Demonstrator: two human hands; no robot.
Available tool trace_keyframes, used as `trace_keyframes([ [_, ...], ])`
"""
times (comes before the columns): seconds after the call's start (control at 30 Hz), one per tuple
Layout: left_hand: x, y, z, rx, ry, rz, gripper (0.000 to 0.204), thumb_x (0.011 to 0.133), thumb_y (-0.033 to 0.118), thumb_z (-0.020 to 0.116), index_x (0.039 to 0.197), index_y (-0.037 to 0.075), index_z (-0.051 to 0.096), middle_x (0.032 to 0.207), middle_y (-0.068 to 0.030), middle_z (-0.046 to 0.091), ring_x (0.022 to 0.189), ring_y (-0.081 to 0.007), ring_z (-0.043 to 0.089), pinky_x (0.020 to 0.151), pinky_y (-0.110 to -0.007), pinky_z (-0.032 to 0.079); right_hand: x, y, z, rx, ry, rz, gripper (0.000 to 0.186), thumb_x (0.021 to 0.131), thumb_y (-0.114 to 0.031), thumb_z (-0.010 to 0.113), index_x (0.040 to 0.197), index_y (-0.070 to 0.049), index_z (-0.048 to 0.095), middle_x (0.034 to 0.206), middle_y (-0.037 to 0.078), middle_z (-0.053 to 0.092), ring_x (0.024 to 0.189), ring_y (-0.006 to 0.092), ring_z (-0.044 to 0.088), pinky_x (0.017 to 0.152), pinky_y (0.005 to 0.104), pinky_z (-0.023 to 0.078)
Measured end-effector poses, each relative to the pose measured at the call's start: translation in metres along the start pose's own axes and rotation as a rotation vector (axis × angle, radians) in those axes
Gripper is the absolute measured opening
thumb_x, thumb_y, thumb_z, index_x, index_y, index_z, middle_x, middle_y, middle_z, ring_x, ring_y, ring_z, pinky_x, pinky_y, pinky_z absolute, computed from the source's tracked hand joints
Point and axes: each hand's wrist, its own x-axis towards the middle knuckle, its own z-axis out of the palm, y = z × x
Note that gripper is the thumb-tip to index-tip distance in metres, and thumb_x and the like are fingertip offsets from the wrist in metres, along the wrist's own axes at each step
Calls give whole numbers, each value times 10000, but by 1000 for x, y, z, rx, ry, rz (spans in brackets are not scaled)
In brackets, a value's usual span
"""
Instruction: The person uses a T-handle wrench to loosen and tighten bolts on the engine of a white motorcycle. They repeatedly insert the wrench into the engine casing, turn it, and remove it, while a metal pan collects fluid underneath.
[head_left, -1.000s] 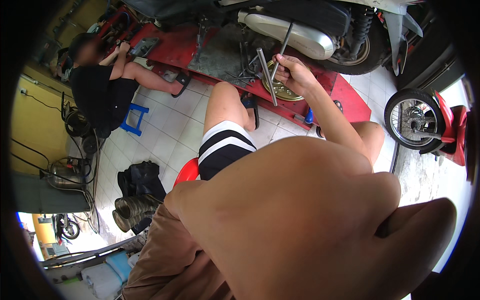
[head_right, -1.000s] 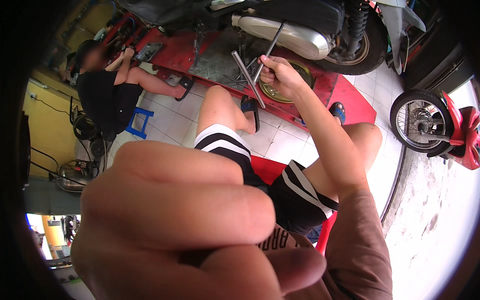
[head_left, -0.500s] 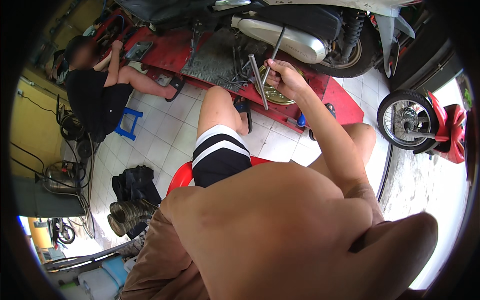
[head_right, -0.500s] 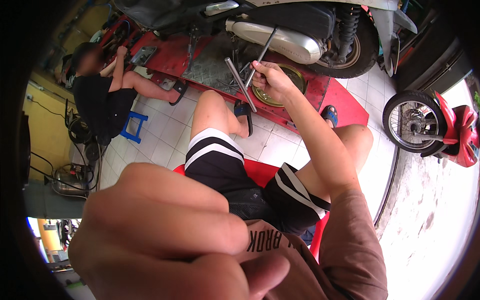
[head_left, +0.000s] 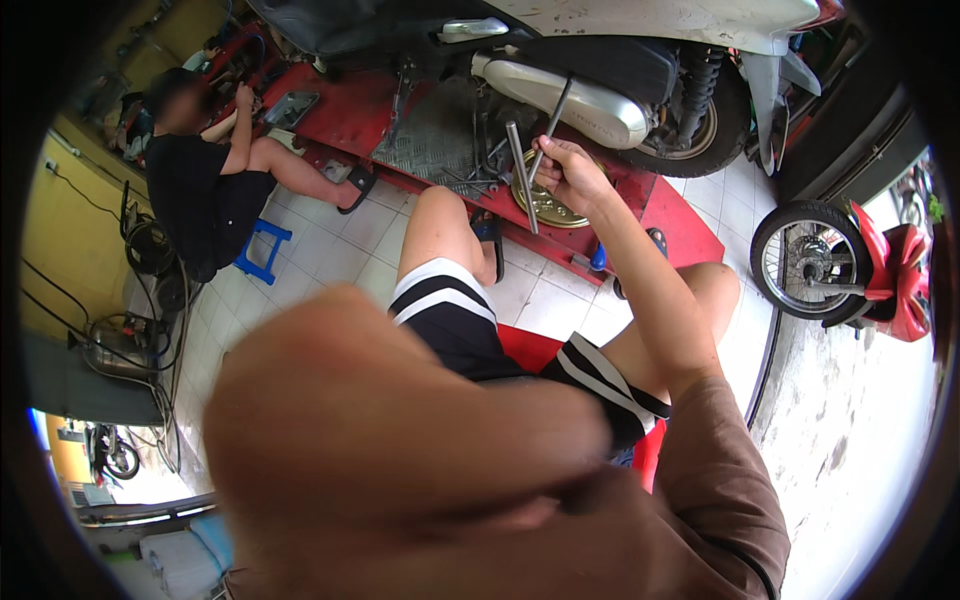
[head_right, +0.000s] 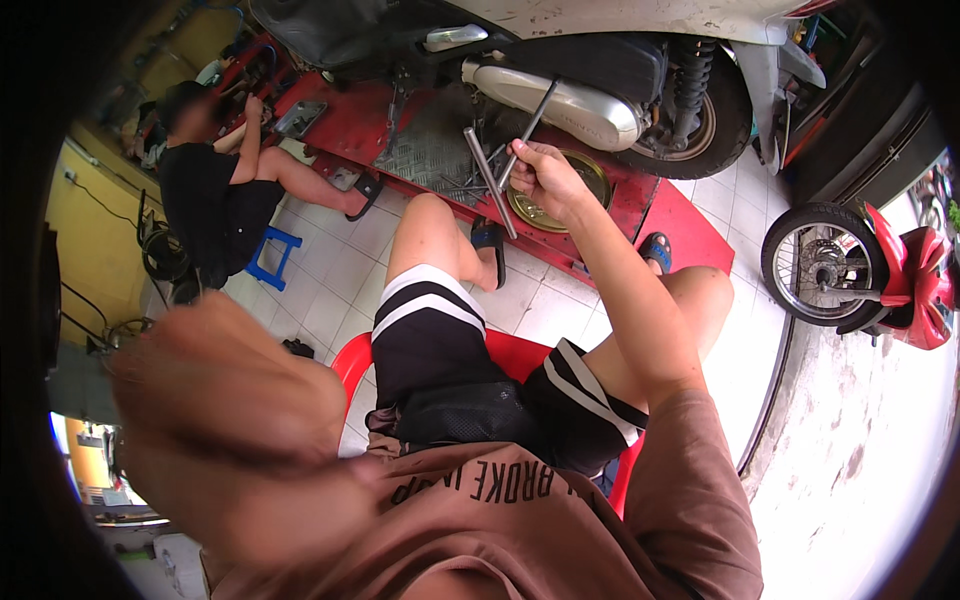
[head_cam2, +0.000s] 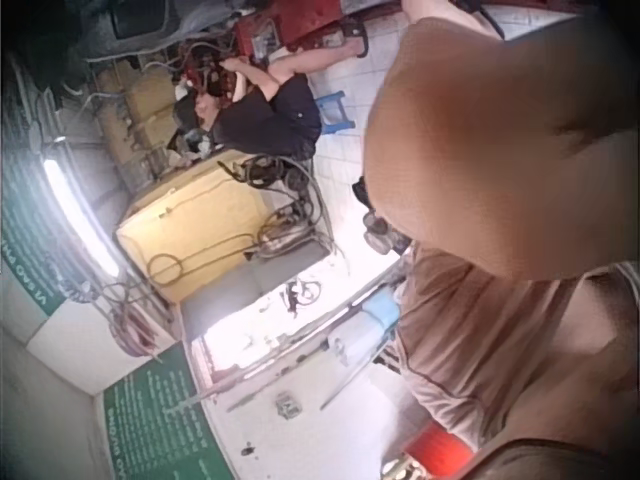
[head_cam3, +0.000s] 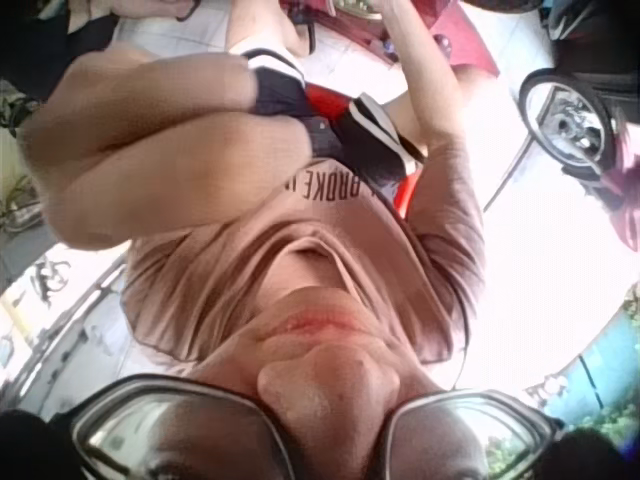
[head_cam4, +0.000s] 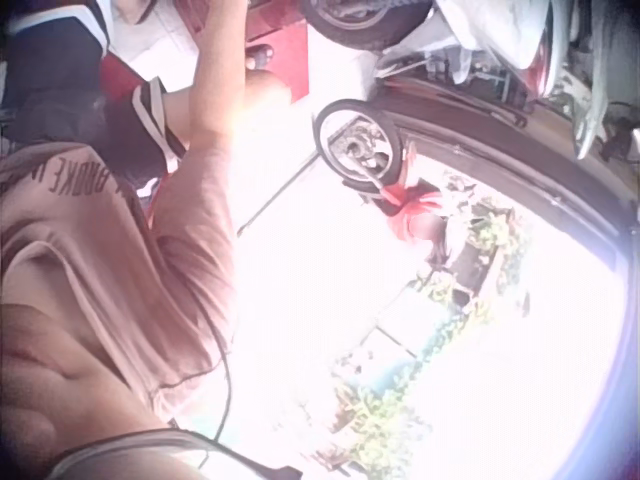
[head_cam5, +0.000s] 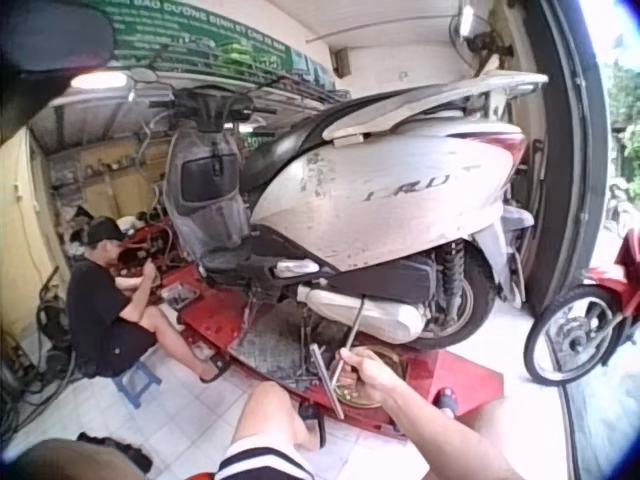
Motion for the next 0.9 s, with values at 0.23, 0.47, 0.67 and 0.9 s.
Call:
trace_keyframes([
  [0.23,-10,-80,-85,447,169,-311,242,676,145,677,872,58,564,935,-87,453,834,-202,386,707,-321,314,-12,-14,-18,-56,54,-33,193,962,-207,504,880,-32,507,634,-27,374,530,71,268,481,223,241],
  [0.47,-34,-159,-106,688,16,-589,258,696,159,673,913,62,574,996,-96,454,902,-212,388,752,-329,328,-8,-8,-20,-98,80,17,189,961,-208,504,865,-46,509,644,-18,383,531,78,289,478,229,251],
  [0.67,-54,-202,-86,725,-155,-796,273,713,171,669,949,65,583,1048,-104,455,961,-221,389,791,-336,339,-14,-1,-14,-98,67,30,188,964,-216,501,867,-56,517,643,-30,372,532,81,291,485,226,253],
  [0.9,-52,-230,-77,725,-203,-866,293,732,186,665,991,68,593,1110,-113,457,1029,-232,391,836,-343,353,-6,-7,-20,-127,85,2,197,961,-223,508,867,-51,529,631,-27,380,522,76,282,473,236,241],
])
